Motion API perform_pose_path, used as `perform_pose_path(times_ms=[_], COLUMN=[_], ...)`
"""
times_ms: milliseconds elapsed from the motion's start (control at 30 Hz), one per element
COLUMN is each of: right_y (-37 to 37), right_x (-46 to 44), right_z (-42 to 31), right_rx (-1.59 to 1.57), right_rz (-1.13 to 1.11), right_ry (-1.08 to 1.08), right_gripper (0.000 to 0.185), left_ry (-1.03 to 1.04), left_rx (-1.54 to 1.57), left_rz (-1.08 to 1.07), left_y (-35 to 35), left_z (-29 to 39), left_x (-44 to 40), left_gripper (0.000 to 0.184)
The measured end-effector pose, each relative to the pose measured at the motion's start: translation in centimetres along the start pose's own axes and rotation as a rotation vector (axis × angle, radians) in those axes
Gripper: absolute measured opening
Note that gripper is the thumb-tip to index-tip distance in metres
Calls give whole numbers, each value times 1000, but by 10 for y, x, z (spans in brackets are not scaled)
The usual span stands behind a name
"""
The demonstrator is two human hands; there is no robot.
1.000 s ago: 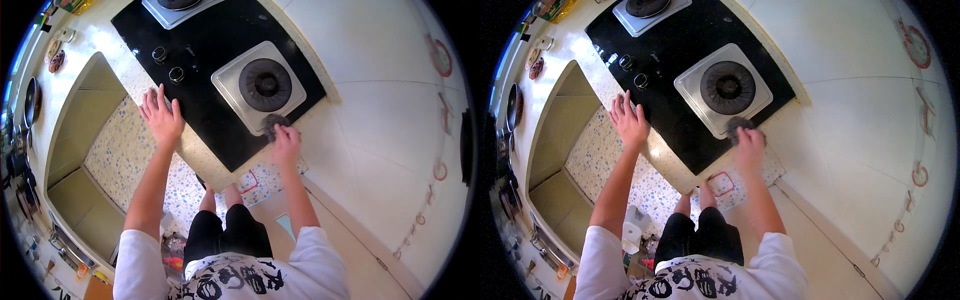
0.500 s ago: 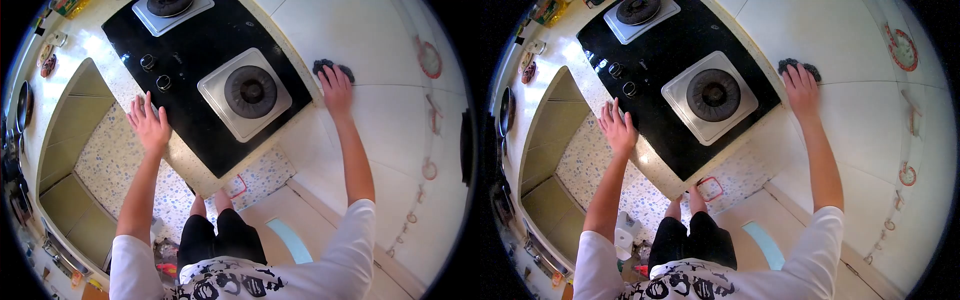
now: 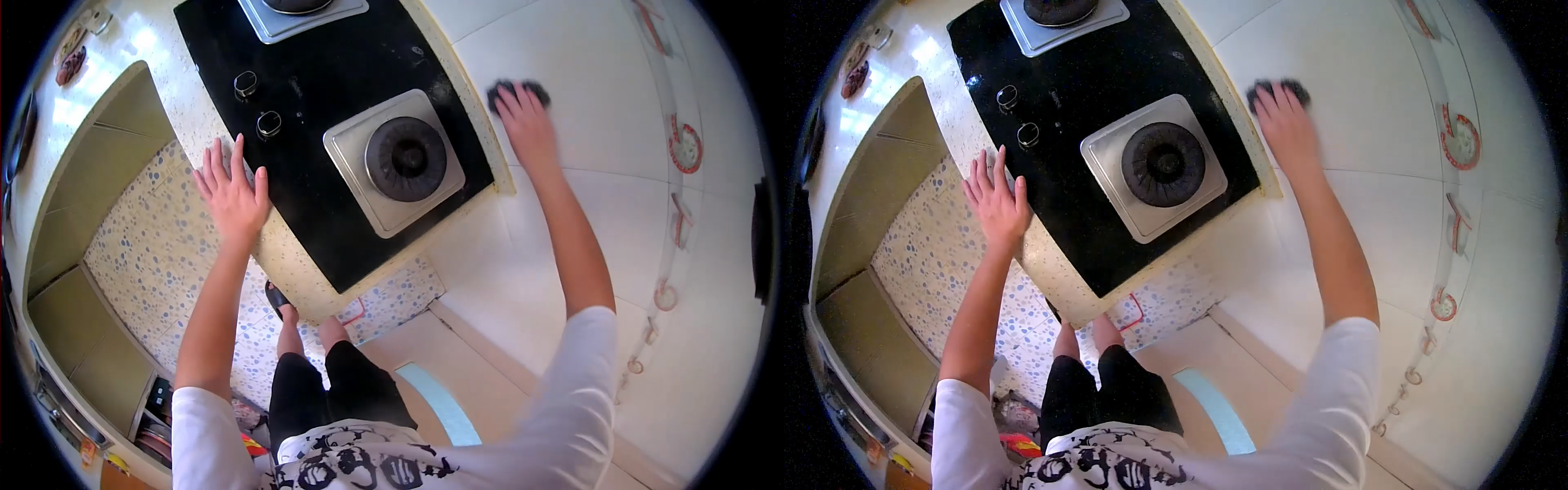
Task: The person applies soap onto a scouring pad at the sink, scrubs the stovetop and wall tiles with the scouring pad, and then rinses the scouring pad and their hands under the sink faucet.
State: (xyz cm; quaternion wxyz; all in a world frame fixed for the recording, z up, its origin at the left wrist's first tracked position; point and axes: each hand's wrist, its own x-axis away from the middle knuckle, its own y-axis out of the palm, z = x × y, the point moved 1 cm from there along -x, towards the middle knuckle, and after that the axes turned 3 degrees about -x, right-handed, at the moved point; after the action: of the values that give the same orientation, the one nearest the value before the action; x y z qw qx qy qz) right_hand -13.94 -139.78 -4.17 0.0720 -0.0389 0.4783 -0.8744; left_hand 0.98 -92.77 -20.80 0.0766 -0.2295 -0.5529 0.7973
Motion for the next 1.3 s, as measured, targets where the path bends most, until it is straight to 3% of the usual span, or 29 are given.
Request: perform_pose_path(times_ms=[133,333,433,600,767,933,1033,1200,1300], right_y=[6,3,-10,-20,25,46,45,32,34], right_x=[-44,134,176,86,-21,-126,-121,-3,11], right_z=[12,-27,-31,-19,0,22,22,-2,-9], right_rx=[-18,-128,-126,-7,23,81,64,0,-51], right_rz=[47,-259,-273,-254,-107,77,54,-114,-125], right_ry=[21,-4,-12,-49,-183,-256,-263,-254,-196], right_gripper=[33,30,30,32,29,16,11,19,25], left_ry=[-9,-25,-37,-31,-52,-61,-71,-83,-92], left_rx=[0,33,51,40,21,7,8,0,7], left_rz=[-23,-11,-19,-38,-45,-29,-6,5,3], left_y=[-5,-3,-1,0,1,-2,-4,-1,-2], left_z=[1,-4,-4,-5,-4,-1,0,-3,-1], left_x=[-1,0,0,3,-3,-1,-3,-2,0], left_gripper=[59,63,63,64,64,65,64,65,65])
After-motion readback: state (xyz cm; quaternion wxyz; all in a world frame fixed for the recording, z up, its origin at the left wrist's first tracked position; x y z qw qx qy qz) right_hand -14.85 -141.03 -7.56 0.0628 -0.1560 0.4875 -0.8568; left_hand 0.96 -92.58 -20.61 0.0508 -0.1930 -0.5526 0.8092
